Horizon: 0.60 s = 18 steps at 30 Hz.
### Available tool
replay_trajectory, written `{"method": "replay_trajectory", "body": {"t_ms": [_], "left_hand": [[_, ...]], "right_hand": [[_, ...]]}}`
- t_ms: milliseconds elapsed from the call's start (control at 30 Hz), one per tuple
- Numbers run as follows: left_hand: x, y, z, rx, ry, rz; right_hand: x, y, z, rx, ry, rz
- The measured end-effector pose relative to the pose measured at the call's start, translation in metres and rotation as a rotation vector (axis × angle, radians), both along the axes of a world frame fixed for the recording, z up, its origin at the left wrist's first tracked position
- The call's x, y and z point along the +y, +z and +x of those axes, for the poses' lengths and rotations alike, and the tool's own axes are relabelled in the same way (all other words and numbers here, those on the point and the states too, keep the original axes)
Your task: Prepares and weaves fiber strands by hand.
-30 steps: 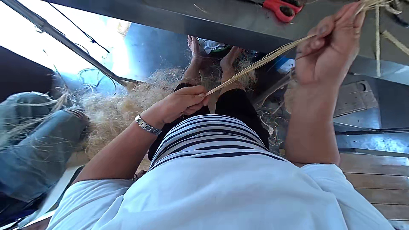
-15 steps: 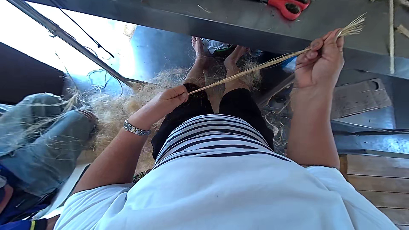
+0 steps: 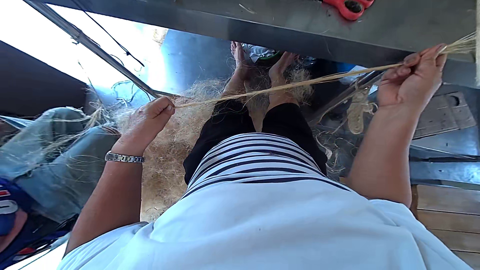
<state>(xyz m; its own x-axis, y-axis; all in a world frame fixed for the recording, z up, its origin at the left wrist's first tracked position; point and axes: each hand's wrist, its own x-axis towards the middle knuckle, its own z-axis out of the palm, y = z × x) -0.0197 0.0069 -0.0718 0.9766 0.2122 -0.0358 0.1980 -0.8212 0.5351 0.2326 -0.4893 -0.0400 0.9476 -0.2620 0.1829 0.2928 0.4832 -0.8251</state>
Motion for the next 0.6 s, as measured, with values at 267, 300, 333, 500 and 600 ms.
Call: {"method": "replay_trajectory", "body": {"t_ms": [267,300,333,500,600], "left_hand": [[-0.017,0.018,0.033,0.041,-0.022,0.246],[-0.032,0.032,0.043,-0.031,-0.095,0.212],[-0.052,0.046,0.052,-0.119,-0.177,0.157],[-0.159,0.057,0.092,-0.354,-0.614,-0.379],[-0.165,0.040,0.097,-0.188,-0.651,-0.775]], "right_hand": [[0.042,0.002,-0.036,-0.203,0.262,-0.536],[0.061,0.001,-0.046,-0.270,0.368,-0.603],[0.083,0.001,-0.057,-0.336,0.479,-0.630],[0.154,0.016,-0.096,-0.548,0.690,-0.470],[0.122,0.030,-0.081,-0.509,0.604,-0.449]]}}
